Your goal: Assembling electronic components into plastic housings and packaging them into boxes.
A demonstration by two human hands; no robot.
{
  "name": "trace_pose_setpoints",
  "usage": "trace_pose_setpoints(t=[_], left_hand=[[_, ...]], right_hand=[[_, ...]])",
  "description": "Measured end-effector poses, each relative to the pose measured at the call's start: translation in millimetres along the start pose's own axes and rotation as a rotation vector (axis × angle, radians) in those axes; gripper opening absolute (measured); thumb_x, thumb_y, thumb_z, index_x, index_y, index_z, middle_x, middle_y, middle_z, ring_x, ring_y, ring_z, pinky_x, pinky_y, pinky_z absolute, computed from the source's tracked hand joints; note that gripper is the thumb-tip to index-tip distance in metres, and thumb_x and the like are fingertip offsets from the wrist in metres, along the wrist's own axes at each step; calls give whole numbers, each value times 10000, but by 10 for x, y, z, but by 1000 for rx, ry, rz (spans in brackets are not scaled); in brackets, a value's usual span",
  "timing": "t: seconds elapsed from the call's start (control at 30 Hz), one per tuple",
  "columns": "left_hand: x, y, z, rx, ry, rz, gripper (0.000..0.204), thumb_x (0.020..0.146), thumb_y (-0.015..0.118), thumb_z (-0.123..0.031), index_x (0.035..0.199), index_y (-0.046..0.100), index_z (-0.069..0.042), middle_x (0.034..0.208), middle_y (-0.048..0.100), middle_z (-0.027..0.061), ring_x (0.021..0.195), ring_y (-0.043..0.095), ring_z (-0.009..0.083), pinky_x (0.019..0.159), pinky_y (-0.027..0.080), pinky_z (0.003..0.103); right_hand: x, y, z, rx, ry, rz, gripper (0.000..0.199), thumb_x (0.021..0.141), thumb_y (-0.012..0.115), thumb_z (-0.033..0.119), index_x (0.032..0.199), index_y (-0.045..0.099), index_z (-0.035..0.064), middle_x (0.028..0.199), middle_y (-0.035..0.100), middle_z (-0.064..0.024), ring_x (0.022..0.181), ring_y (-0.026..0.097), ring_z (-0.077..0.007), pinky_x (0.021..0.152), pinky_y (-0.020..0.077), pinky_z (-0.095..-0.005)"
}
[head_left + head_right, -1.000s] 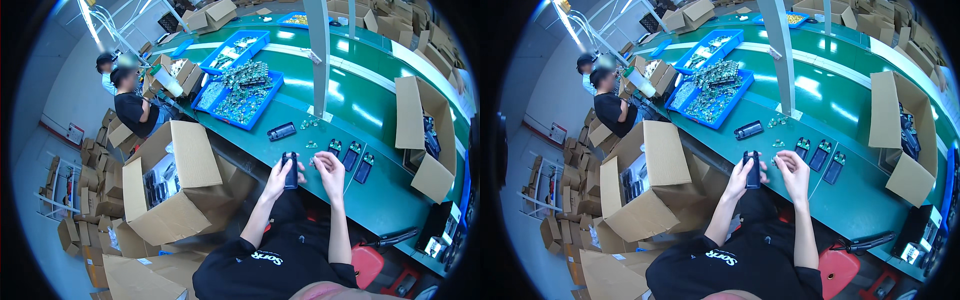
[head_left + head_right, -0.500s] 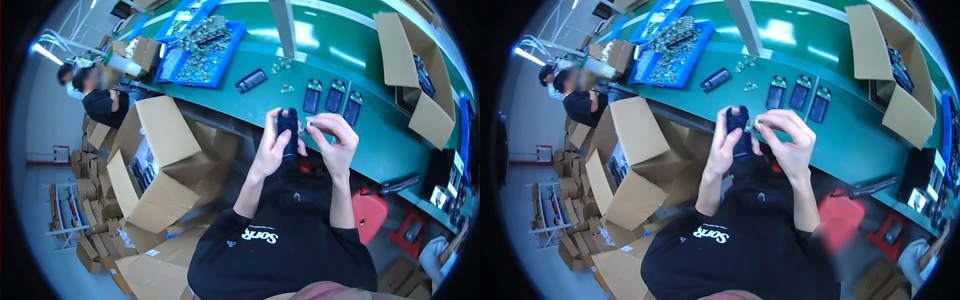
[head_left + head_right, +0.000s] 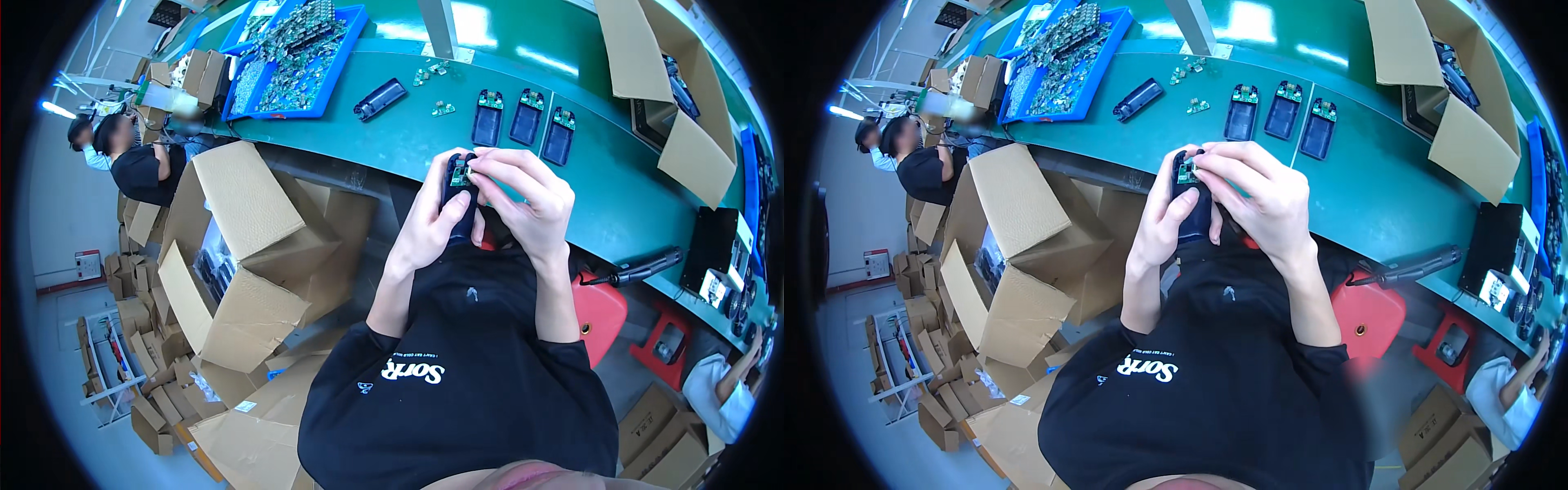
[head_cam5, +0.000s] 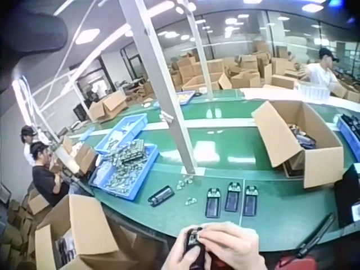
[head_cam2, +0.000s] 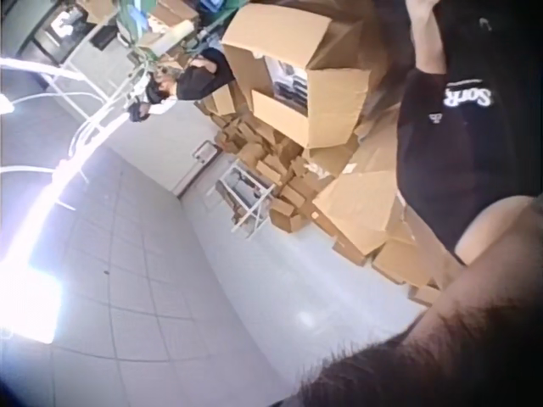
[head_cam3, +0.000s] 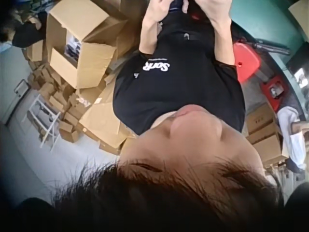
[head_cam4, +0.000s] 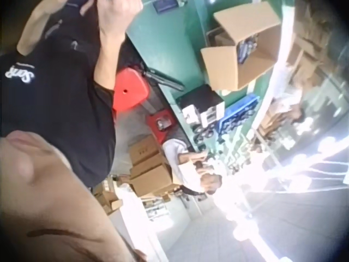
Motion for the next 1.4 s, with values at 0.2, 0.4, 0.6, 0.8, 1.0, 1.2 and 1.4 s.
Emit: trace_pose_setpoints(t=[0.2,0.4,0.6,0.8,1.0,1.2,1.4], left_hand=[[-24,-24,-3,16,-5,2,479,989,424,-179,1400,283,21,917,582,171,587,614,210,562,518,309],[-15,-75,2,70,-20,14,464,1026,381,-229,1403,303,29,870,607,168,595,620,207,587,534,309],[-27,-51,-2,51,-43,-7,450,1046,354,-248,1396,329,33,847,616,160,609,628,202,612,547,312],[-18,-35,-11,89,-40,24,433,1058,330,-250,1388,345,31,895,614,170,631,639,206,628,563,328],[27,7,53,-145,-80,-9,376,1075,324,-239,1345,381,15,912,609,108,643,648,165,623,549,280],[106,45,88,-172,-78,-8,380,1079,309,-270,1332,389,3,902,603,101,665,650,164,622,555,282],[223,94,236,-176,-105,58,386,1078,318,-278,1339,385,-2,890,600,99,664,650,165,623,559,291]], right_hand=[[10,13,33,-28,-39,44,205,736,776,-18,933,742,26,942,712,-74,898,721,-209,707,588,-284],[21,41,42,-36,-15,39,202,731,777,-18,924,742,30,937,711,-69,886,723,-208,707,585,-279],[22,44,27,-44,-10,45,197,730,777,-22,917,741,28,930,709,-67,883,722,-208,709,582,-273],[7,16,-4,-35,-33,63,185,755,763,-16,933,737,26,947,706,-81,918,714,-206,724,581,-274],[-18,-42,-196,348,265,94,239,856,689,-2,1094,695,10,1088,689,-117,1002,683,-186,773,577,-285],[-101,-53,-278,600,528,216,357,903,639,1,1256,603,-35,1250,641,-145,1060,655,-188,861,554,-298],[-183,-184,-335,489,593,235,377,904,641,-1,1276,594,-36,1244,650,-149,1084,651,-202,905,540,-306]])
Point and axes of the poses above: each hand's wrist, its own x-axis towards the middle knuckle, its own y-axis out of the palm, z = x × y, the point moved 3 cm from there along x, towards the middle knuckle
